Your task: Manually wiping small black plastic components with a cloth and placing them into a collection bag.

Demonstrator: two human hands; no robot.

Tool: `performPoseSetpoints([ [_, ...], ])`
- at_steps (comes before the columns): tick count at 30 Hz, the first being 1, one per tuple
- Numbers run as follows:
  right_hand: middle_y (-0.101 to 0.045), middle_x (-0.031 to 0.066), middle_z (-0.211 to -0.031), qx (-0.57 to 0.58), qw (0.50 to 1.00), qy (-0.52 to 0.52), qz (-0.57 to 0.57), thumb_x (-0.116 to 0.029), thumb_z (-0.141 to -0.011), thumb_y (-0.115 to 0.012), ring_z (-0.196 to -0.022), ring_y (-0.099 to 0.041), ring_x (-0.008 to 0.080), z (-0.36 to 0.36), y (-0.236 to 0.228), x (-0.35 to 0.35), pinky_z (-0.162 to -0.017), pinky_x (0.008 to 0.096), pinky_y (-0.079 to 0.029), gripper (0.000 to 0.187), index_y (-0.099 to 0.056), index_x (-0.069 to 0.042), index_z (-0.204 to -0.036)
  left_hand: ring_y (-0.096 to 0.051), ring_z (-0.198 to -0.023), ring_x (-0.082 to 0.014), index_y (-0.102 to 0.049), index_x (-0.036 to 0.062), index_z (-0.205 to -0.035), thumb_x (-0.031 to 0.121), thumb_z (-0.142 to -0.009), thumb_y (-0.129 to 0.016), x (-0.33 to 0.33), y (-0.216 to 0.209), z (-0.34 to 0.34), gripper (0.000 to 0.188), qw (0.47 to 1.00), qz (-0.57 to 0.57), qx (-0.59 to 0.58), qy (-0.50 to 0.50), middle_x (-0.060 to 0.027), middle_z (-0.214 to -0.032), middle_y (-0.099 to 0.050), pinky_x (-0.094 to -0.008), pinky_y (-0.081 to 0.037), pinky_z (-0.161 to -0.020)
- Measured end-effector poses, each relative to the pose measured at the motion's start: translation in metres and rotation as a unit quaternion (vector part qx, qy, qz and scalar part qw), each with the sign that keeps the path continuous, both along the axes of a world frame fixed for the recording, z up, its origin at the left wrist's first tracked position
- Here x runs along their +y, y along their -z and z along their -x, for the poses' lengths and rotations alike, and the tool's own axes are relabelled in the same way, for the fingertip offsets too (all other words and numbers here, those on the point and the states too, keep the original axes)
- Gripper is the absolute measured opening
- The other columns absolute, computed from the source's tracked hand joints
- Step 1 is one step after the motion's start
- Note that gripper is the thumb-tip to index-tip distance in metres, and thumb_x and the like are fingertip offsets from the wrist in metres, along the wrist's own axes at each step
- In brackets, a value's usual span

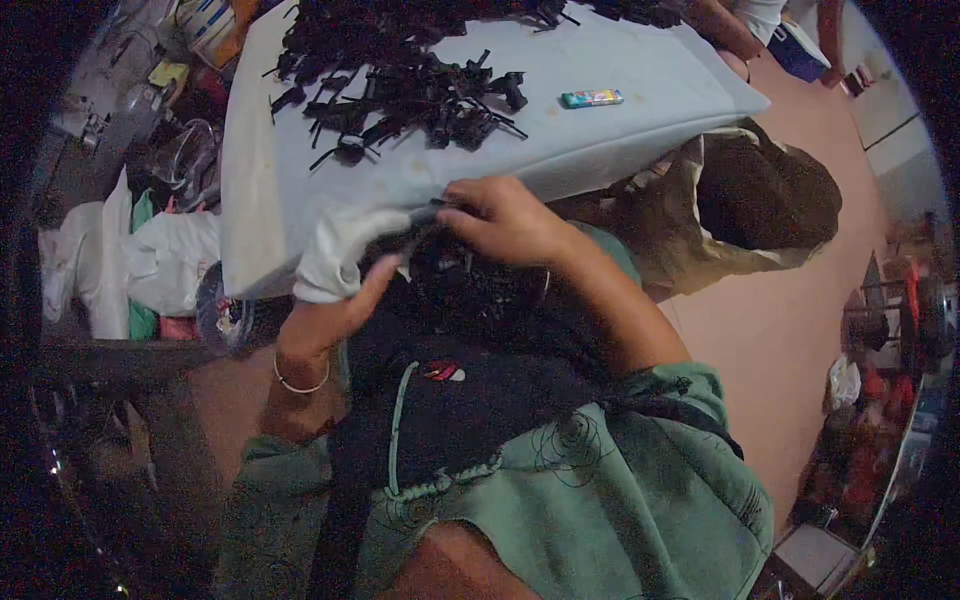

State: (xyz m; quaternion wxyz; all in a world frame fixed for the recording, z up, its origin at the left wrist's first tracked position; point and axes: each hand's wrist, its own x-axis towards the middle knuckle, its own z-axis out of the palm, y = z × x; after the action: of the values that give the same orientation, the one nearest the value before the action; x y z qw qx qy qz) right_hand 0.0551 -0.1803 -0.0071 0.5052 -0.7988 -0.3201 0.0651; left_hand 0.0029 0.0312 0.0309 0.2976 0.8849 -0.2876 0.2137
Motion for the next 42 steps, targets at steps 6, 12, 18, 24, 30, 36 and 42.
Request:
performPoseSetpoints([
  [6, -0.04, -0.0083, -0.059, 0.302, 0.939, -0.144, -0.08, -0.025, -0.086, -0.052, -0.054, -0.036, 0.0033, 0.016, -0.012, 0.002, -0.047, 0.0221, -0.03, 0.023, -0.051, -0.005, -0.073, -0.054, -0.09, -0.0186, -0.052, 0.0029, -0.103, 0.004, -0.075, -0.062, -0.002, -0.01, 0.01, 0.03, 0.932, 0.124, 0.275, 0.202, -0.0115, -0.096, -0.056, -0.0287, -0.043, -0.076],
  [12, -0.04, -0.0097, -0.059, 0.379, 0.894, -0.195, -0.14, -0.025, -0.087, -0.052, -0.049, -0.035, 0.0029, 0.02, 0.004, 0.006, -0.042, 0.0209, -0.028, 0.022, -0.053, -0.006, -0.076, -0.053, -0.07, -0.0106, -0.046, 0.0029, -0.102, 0.006, -0.073, -0.065, -0.002, -0.008, 0.012, 0.035, 0.801, 0.36, 0.408, 0.25, -0.0101, -0.093, -0.059, -0.0201, -0.043, -0.057],
  [18, -0.052, 0.0097, -0.067, -0.149, 0.981, 0.063, -0.103, -0.008, -0.074, -0.063, -0.053, -0.051, 0.0179, 0.046, -0.013, 0.02, -0.049, 0.029, -0.041, 0.021, -0.054, -0.001, -0.091, -0.044, -0.059, -0.0026, -0.054, 0.0021, -0.095, 0.012, -0.084, -0.056, -0.016, 0.006, -0.004, 0.015, 0.885, 0.364, 0.29, 0.009, 0.0004, -0.081, -0.056, -0.0175, -0.036, -0.049],
  [24, -0.053, 0.0099, -0.066, -0.347, 0.933, 0.07, -0.072, -0.009, -0.07, -0.066, -0.055, -0.053, 0.0285, 0.039, -0.012, 0.033, -0.049, 0.0347, -0.044, 0.022, -0.053, -0.003, -0.086, -0.047, -0.059, -0.0048, -0.052, 0.0023, -0.099, 0.009, -0.086, -0.05, -0.038, 0.033, 0.003, 0.014, 0.886, 0.389, 0.25, 0.04, -0.0024, -0.081, -0.054, -0.0198, -0.04, -0.048],
  [30, -0.05, 0.0143, -0.06, -0.076, 0.977, 0.176, -0.089, -0.024, -0.077, -0.065, -0.05, -0.046, 0.0219, 0.032, -0.018, 0.027, -0.048, 0.0314, -0.04, 0.029, -0.049, 0.0, -0.073, -0.048, -0.055, -0.0052, -0.05, 0.0032, -0.101, 0.004, -0.083, -0.051, -0.038, 0.022, 0.015, 0.018, 0.852, 0.39, 0.343, 0.07, 0.0001, -0.074, -0.052, -0.0189, -0.039, -0.043],
  [36, -0.043, 0.0042, -0.057, -0.042, 0.994, 0.049, -0.083, -0.02, -0.088, -0.05, -0.057, -0.036, 0.0074, 0.031, -0.011, 0.016, -0.05, 0.0265, -0.036, 0.025, -0.049, 0.0, -0.073, -0.052, -0.062, -0.009, -0.05, 0.0021, -0.1, 0.004, -0.079, -0.054, -0.036, 0.021, 0.009, 0.022, 0.883, 0.332, 0.333, -0.009, -0.0027, -0.079, -0.055, -0.0227, -0.043, -0.05],
  [42, -0.051, 0.019, -0.061, 0.028, 0.995, 0.06, -0.079, -0.023, -0.087, -0.047, -0.053, -0.047, 0.029, 0.035, -0.001, 0.028, -0.054, 0.0378, -0.04, 0.028, -0.054, 0.002, -0.077, -0.056, -0.077, -0.029, -0.053, 0.0009, -0.095, 0.003, -0.072, -0.057, -0.037, 0.029, 0.007, 0.023, 0.983, 0.156, 0.084, -0.053, -0.0141, -0.084, -0.058, -0.0362, -0.045, -0.07],
])
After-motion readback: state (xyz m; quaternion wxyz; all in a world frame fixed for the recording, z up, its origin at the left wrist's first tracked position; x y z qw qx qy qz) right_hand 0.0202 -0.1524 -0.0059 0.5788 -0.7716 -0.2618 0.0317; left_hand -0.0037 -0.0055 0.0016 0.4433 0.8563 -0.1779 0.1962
